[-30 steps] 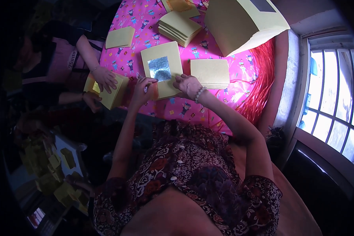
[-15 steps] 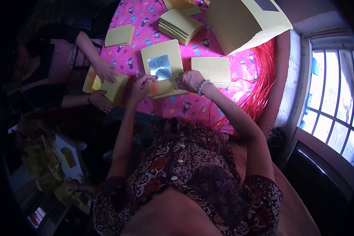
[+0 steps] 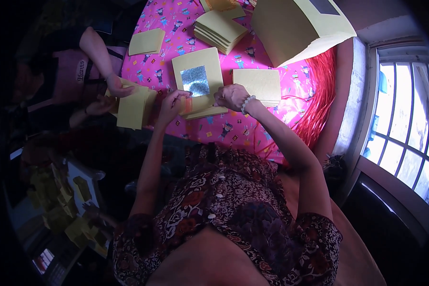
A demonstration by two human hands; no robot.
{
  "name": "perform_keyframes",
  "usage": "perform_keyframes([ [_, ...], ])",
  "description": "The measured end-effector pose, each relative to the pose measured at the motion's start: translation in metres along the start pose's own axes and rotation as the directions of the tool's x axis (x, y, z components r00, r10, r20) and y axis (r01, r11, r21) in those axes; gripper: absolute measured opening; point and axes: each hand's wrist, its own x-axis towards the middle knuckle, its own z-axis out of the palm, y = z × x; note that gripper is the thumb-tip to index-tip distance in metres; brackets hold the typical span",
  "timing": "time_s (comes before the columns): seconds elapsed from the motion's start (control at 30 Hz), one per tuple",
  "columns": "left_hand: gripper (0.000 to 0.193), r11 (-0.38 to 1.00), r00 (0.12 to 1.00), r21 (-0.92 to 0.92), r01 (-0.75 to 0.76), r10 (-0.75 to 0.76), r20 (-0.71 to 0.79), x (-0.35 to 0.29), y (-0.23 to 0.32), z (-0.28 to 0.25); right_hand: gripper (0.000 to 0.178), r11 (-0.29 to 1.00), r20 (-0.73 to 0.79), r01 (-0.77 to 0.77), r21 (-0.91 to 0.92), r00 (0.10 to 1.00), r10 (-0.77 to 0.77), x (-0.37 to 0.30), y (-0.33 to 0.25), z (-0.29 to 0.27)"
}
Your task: Folding and bundling stacks of yellow paper sheets.
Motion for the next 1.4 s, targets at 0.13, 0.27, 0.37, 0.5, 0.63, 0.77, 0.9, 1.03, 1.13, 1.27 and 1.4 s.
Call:
perform_keyframes([
  [0.13,0.027,1.0,1.0,0.005,-0.001,0.001,0.003,0.002,0.001,0.0,0.024,1.0,-0.009,0.007,0.013,1.0,-0.007,0.0,0.002,0.0],
  [0.27,0.028,0.998,1.0,-0.052,0.025,-0.025,0.012,0.002,0.001,-0.002,0.023,1.0,-0.043,0.004,0.028,0.999,-0.002,0.0,0.004,0.002],
  [0.37,0.031,0.999,1.0,-0.032,-0.022,0.023,0.015,0.002,0.0,-0.008,0.024,0.996,-0.083,-0.012,0.094,0.996,0.02,0.001,0.002,-0.004],
  [0.5,0.045,0.951,0.983,0.251,-0.181,0.168,0.074,0.008,0.012,-0.015,0.027,0.962,-0.046,-0.075,0.263,0.995,0.09,-0.001,0.004,-0.018],
  [0.63,0.038,0.894,0.979,0.401,-0.199,0.2,0.04,0.021,0.023,-0.018,0.027,0.884,-0.053,-0.063,0.463,0.994,0.099,0.003,0.003,-0.029],
  [0.77,0.03,0.951,0.977,0.275,-0.142,0.179,-0.113,0.036,0.002,-0.024,0.036,0.785,-0.019,-0.113,0.609,0.987,0.157,0.01,-0.002,-0.051],
  [0.9,0.031,0.991,0.988,0.024,0.128,-0.126,-0.091,0.059,0.008,-0.017,0.06,0.811,-0.222,-0.049,0.582,0.951,0.216,0.02,0.025,-0.033],
  [1.03,0.035,0.971,0.955,0.007,0.238,-0.233,-0.184,0.059,-0.009,-0.011,0.04,0.858,-0.332,-0.155,0.491,0.877,0.348,0.044,0.018,-0.024],
  [1.13,0.038,0.96,0.927,-0.002,0.281,-0.272,-0.259,0.059,-0.01,0.0,0.038,0.845,-0.44,-0.23,0.483,0.77,0.462,0.055,0.025,-0.013],
  [1.27,0.043,0.975,0.898,0.021,0.222,-0.196,-0.395,0.061,-0.004,0.012,0.038,0.834,-0.426,-0.322,0.447,0.743,0.516,0.064,0.032,-0.008],
  [1.4,0.048,0.972,0.9,0.017,0.235,-0.211,-0.381,0.063,-0.001,0.014,0.039,0.83,-0.441,-0.356,0.429,0.719,0.537,0.07,0.033,-0.007],
])
